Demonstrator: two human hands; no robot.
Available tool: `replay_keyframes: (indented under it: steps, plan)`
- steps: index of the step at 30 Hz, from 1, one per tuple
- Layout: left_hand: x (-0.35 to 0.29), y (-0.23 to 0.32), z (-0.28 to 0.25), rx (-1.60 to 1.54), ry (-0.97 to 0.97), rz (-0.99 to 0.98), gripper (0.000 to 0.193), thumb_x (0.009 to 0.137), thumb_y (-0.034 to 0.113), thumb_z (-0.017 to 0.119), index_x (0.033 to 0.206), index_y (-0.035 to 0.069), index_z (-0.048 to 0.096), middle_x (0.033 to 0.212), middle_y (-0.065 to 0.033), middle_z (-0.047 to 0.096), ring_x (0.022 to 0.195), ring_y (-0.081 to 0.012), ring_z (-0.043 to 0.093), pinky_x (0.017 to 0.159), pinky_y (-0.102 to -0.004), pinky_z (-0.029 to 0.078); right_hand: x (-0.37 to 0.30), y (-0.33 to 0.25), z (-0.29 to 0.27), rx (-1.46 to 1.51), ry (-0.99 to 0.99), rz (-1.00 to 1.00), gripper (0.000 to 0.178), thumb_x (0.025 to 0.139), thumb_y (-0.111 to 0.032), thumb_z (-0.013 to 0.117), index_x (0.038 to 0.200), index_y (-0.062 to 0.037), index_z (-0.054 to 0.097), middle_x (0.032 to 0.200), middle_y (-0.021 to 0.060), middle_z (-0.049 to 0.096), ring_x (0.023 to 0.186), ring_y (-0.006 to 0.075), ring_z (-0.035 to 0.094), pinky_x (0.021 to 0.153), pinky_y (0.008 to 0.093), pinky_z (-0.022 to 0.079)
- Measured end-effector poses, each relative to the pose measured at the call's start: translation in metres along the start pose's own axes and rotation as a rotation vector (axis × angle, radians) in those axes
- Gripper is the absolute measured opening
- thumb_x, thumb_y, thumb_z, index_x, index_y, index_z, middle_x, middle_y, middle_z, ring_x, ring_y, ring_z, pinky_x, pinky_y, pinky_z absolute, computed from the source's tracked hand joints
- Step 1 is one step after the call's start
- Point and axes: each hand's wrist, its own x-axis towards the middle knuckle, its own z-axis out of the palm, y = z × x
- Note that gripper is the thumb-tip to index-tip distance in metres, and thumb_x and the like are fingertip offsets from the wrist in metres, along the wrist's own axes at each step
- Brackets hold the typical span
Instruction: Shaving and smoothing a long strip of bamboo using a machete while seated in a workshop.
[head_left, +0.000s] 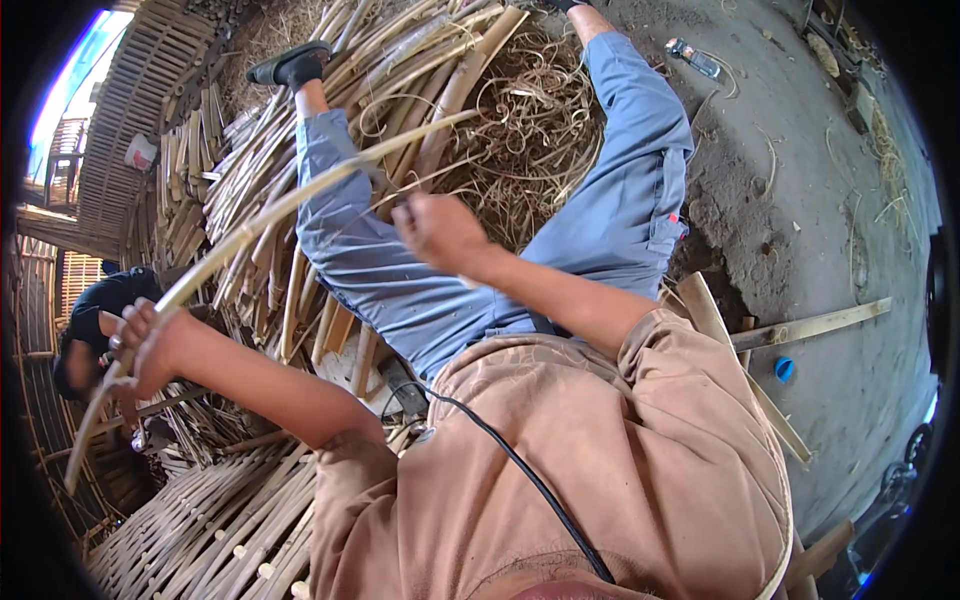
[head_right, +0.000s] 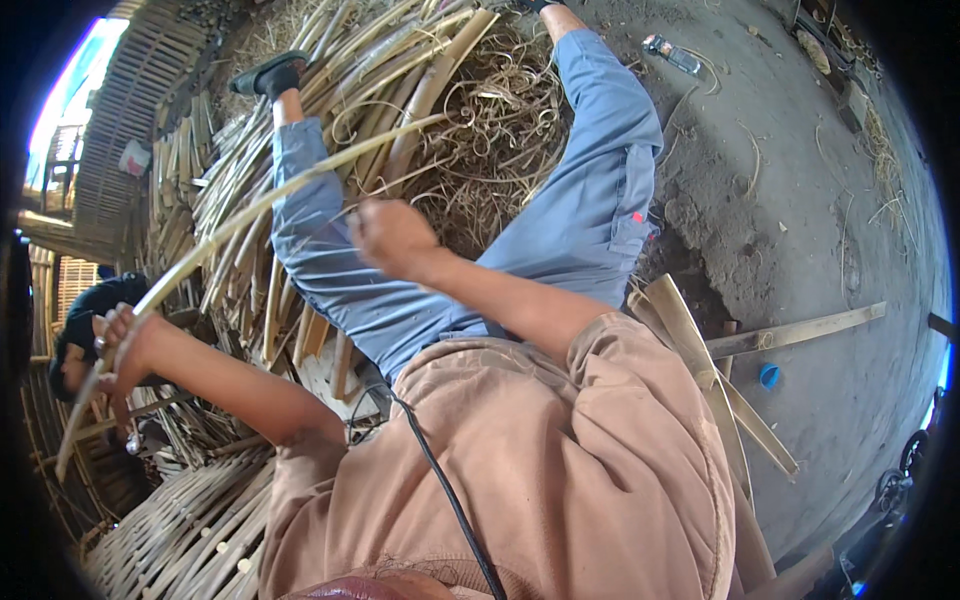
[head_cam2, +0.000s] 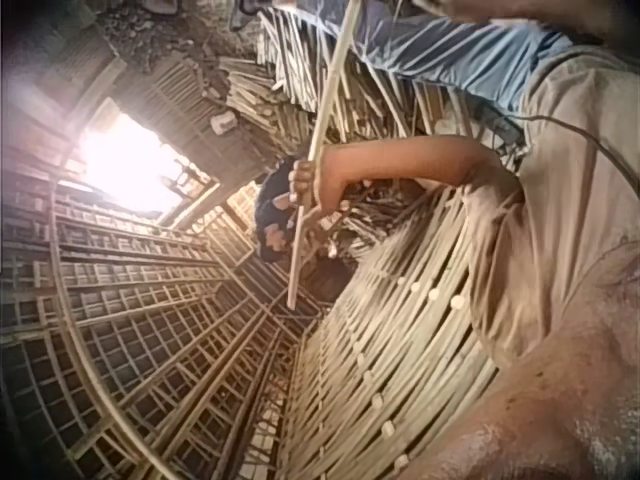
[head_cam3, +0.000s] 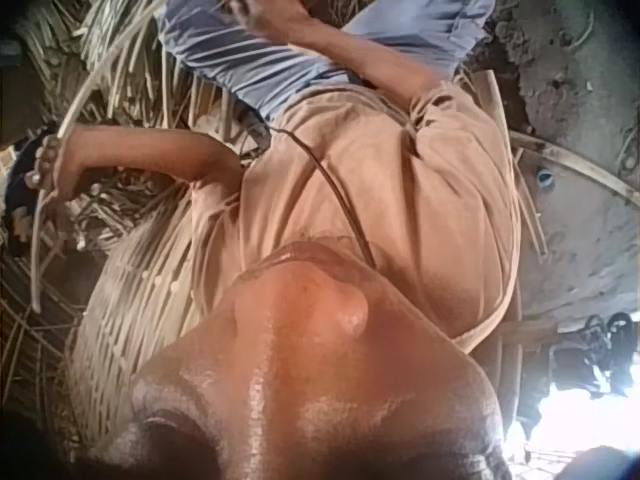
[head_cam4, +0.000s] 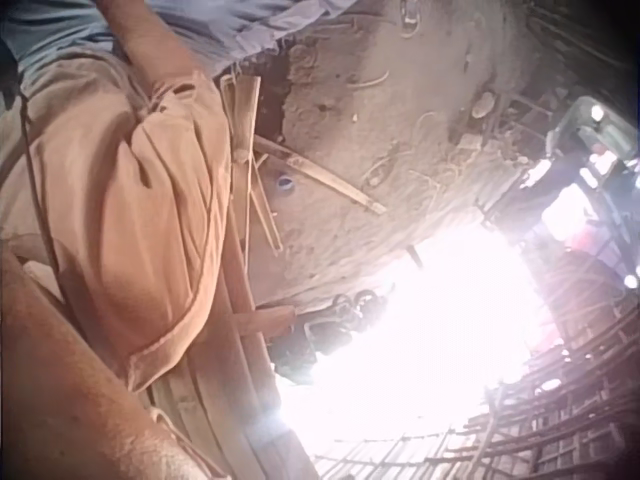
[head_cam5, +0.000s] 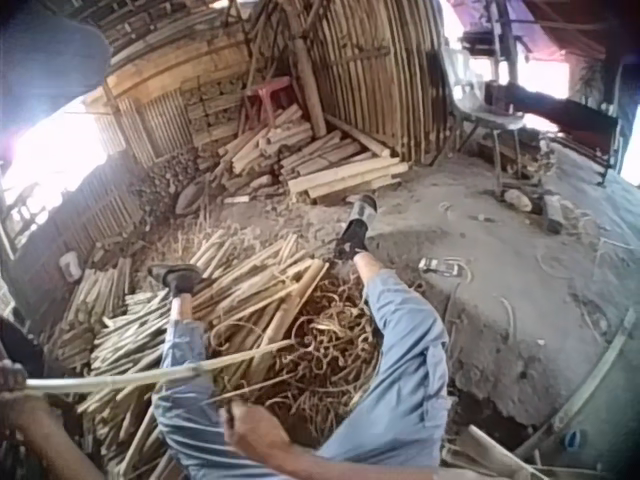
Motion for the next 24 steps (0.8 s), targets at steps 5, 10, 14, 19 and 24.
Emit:
replay_keyframes:
  steps: [5, 10, 14, 19, 24]
  plan:
    - [-0.039, -0.007, 0.095, 0.096, 0.099, 0.159, 0.057, 0.094, 0.067, 0.04, 0.08, 0.012, 0.042, 0.056, -0.0001, 0.029, 0.045, -0.0156, 0.031, 0.046, -0.0303, 0.028, 0.002, 0.005, 0.004, 0.067, 0.047, -0.206, 0.006, 0.084, -0.012, 0.061, 0.081, -0.0096, 0.056, 0.071, 0.0113, 0.063, 0.066, 0.0318, 0.064, 0.06, 0.0424, 0.052]
    - [-0.032, -0.012, 0.105, 0.206, 0.217, 0.034, 0.048, 0.098, 0.06, 0.045, 0.102, 0.012, 0.042, 0.071, -0.0017, 0.04, 0.061, -0.0166, 0.045, 0.058, -0.034, 0.04, -0.008, 0.034, 0.003, 0.017, 0.099, -0.105, 0.008, 0.084, -0.013, 0.062, 0.081, -0.009, 0.056, 0.072, 0.0123, 0.063, 0.066, 0.032, 0.064, 0.059, 0.0424, 0.052]
    - [-0.042, -0.018, 0.124, 0.214, 0.086, -0.043, 0.049, 0.099, 0.059, 0.045, 0.109, 0.011, 0.039, 0.076, -0.0029, 0.042, 0.067, -0.0172, 0.048, 0.066, -0.0338, 0.044, -0.016, -0.001, -0.002, 0.06, 0.084, -0.083, 0.012, 0.09, -0.016, 0.057, 0.086, -0.0043, 0.06, 0.076, 0.0187, 0.067, 0.072, 0.0377, 0.067, 0.068, 0.0474, 0.055]
    - [-0.069, -0.005, 0.169, 0.233, -0.167, -0.009, 0.037, 0.103, 0.049, 0.04, 0.109, 0.013, 0.037, 0.074, -0.0047, 0.042, 0.069, -0.02, 0.049, 0.072, -0.0455, 0.046, -0.001, -0.074, -0.065, 0.025, -0.066, -0.093, 0.009, 0.085, -0.014, 0.059, 0.086, -0.0054, 0.061, 0.072, 0.0175, 0.067, 0.07, 0.0342, 0.069, 0.068, 0.0445, 0.056]
    - [-0.074, -0.014, 0.192, 0.174, -0.245, 0.012, 0.032, 0.103, 0.045, 0.044, 0.098, 0.014, 0.037, 0.071, -0.0062, 0.041, 0.064, -0.0199, 0.046, 0.067, -0.0499, 0.042, 0.011, 0.038, -0.059, -0.111, 0.029, 0.243, 0.027, 0.088, -0.021, 0.056, 0.081, 0.0028, 0.067, 0.078, 0.0245, 0.068, 0.074, 0.041, 0.067, 0.072, 0.0486, 0.056]
